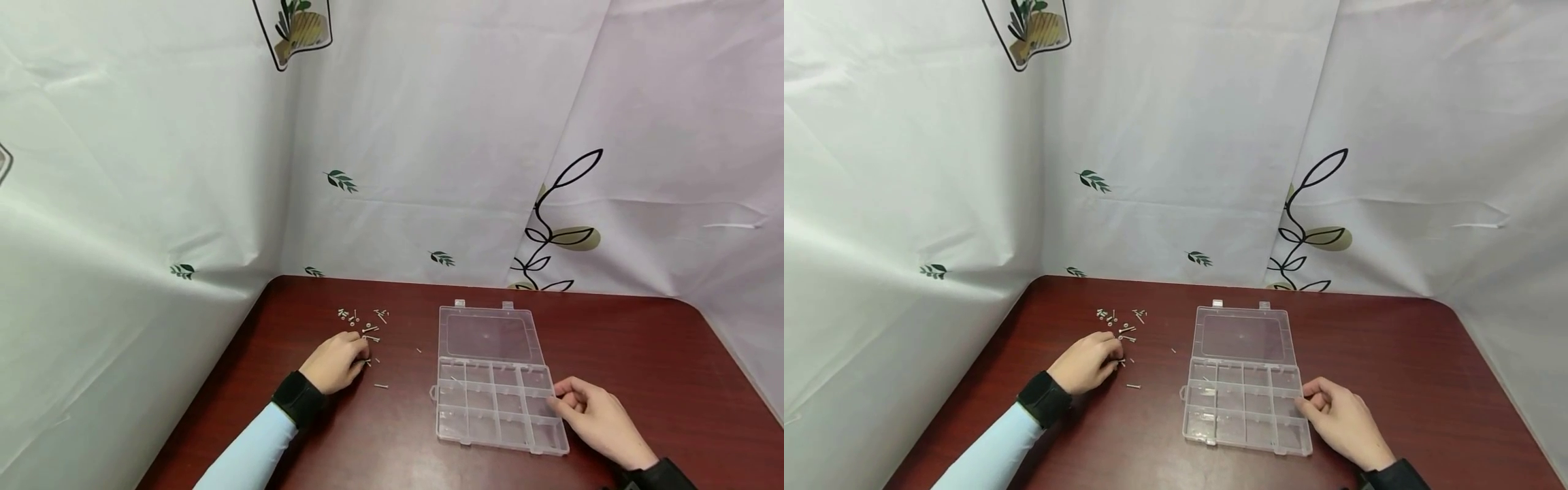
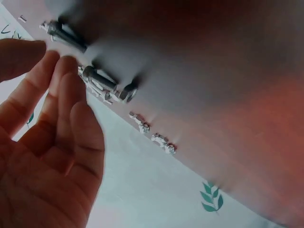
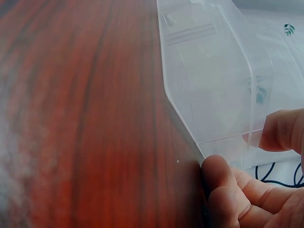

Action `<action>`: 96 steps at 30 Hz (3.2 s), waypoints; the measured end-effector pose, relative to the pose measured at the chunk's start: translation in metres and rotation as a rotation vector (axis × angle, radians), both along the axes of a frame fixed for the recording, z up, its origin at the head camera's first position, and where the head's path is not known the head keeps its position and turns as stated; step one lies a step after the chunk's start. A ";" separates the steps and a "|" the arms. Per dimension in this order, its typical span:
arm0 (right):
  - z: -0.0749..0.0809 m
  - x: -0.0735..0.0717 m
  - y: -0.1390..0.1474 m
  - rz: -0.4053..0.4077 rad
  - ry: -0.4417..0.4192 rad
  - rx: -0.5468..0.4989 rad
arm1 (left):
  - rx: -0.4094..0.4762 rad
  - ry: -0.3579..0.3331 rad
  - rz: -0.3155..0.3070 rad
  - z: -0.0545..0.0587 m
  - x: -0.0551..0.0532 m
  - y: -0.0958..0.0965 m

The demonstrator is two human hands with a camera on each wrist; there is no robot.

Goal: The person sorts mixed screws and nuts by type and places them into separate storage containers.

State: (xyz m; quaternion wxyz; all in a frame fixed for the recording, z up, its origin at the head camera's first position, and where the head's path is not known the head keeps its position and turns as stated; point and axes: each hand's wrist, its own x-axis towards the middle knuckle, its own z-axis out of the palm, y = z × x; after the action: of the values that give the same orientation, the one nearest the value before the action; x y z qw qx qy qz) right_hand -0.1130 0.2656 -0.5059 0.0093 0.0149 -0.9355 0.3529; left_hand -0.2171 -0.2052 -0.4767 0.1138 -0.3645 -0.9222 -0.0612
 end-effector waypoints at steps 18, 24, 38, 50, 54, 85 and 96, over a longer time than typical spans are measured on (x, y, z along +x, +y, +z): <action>-0.001 -0.001 0.000 0.001 -0.017 -0.009 | -0.107 -0.106 -0.023 0.000 -0.026 0.013; -0.001 -0.002 -0.001 -0.001 0.009 -0.016 | -0.020 -0.104 -0.041 0.012 -0.022 0.031; -0.005 -0.003 -0.004 -0.006 0.023 -0.037 | 0.009 -0.011 -0.207 0.038 -0.005 0.117; -0.004 -0.001 -0.001 -0.013 0.037 -0.040 | -0.028 -0.009 -0.258 0.040 0.001 0.143; -0.004 -0.001 -0.001 -0.012 0.042 -0.034 | -0.030 0.008 -0.270 0.037 0.001 0.145; -0.003 -0.001 0.000 -0.004 0.048 -0.031 | -0.048 -0.039 -0.143 -0.003 0.037 0.035; -0.005 0.000 0.000 0.005 0.047 -0.038 | -0.080 0.011 -0.133 -0.008 0.040 0.036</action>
State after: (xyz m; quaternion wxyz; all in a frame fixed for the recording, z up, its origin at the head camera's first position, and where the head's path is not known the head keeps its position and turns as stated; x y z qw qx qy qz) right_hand -0.1134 0.2658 -0.5106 0.0307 0.0253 -0.9282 0.3700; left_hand -0.1774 -0.1694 -0.4850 0.1001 -0.4297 -0.8969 -0.0299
